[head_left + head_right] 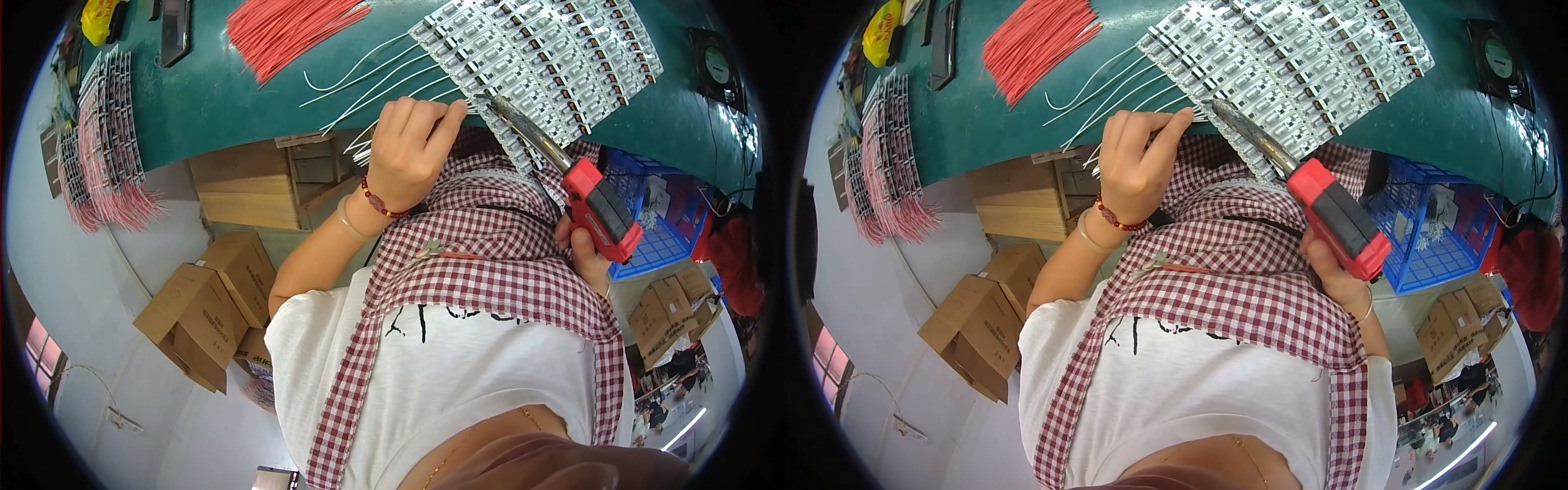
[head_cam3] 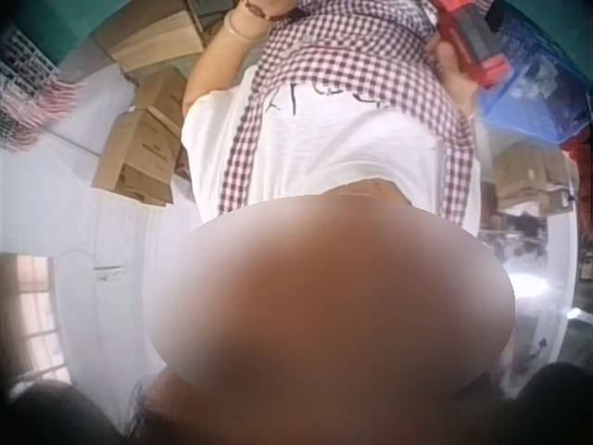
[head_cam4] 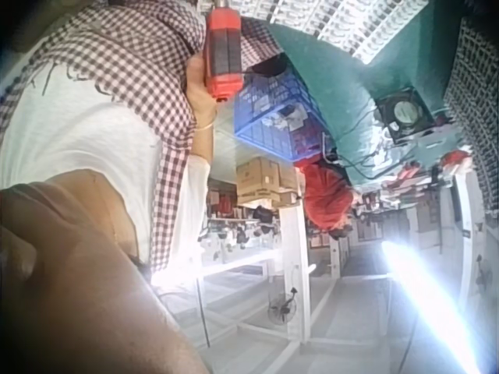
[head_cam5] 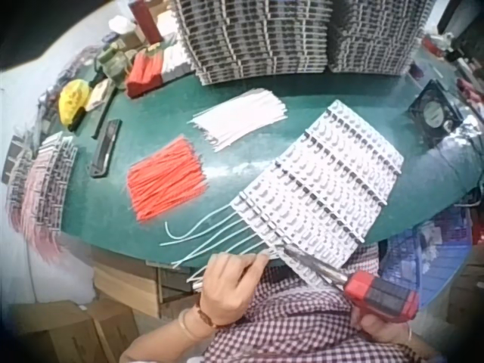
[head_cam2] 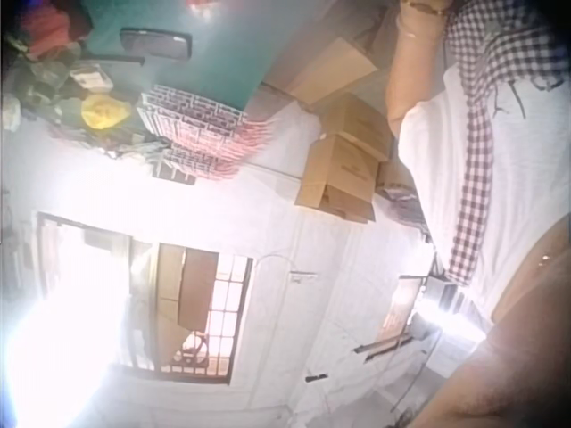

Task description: The person uses a soldering iron to attach red and white wires to a grid of LED modules on a green workbench. They repeatedly pick wires, position them on the modules, and apply heat with the soldering iron to secure the connections.

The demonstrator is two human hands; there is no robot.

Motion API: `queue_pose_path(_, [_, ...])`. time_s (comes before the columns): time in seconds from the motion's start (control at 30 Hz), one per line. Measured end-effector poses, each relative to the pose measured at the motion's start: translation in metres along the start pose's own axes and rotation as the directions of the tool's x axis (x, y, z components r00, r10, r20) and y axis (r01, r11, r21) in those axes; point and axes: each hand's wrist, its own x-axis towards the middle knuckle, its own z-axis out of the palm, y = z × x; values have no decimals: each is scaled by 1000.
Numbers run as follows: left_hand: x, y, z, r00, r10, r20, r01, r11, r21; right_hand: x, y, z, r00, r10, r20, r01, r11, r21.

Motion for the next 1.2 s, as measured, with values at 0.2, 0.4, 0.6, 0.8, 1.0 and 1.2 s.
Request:
queue_pose_path(0.2, [1, 0, -1, 1000, 11, 11, -11, 1000, -1, 4, 14, -4, 995, -97, -2, 92, 953, -288])
queue_pose_path(0.4, [1, 1, -2, 1000, -2, 28, 1, 1000, 4, -2, -2, 3, 999, 8, -54, -15, 990, -139])
queue_pose_path(0.6, [1, 0, 0, 1000, 4, 16, -4, 1000, 1, 3, -2, 2, 999, -14, -39, 4, 970, -242])
queue_pose_path(0.8, [0, 1, 0, 1000, -11, 12, 11, 1000, -1, 0, 19, -9, 989, -150, -11, 138, 931, -339])
queue_pose_path(1.0, [0, 1, 1, 1000, -18, 15, 18, 1000, 6, 1, 9, -9, 996, -84, 34, 88, 990, -106])
queue_pose_path(1.2, [1, 0, 0, 1000, -20, 19, 20, 1000, 22, -4, -1, -1, 1000, 10, -21, -12, 993, -119])
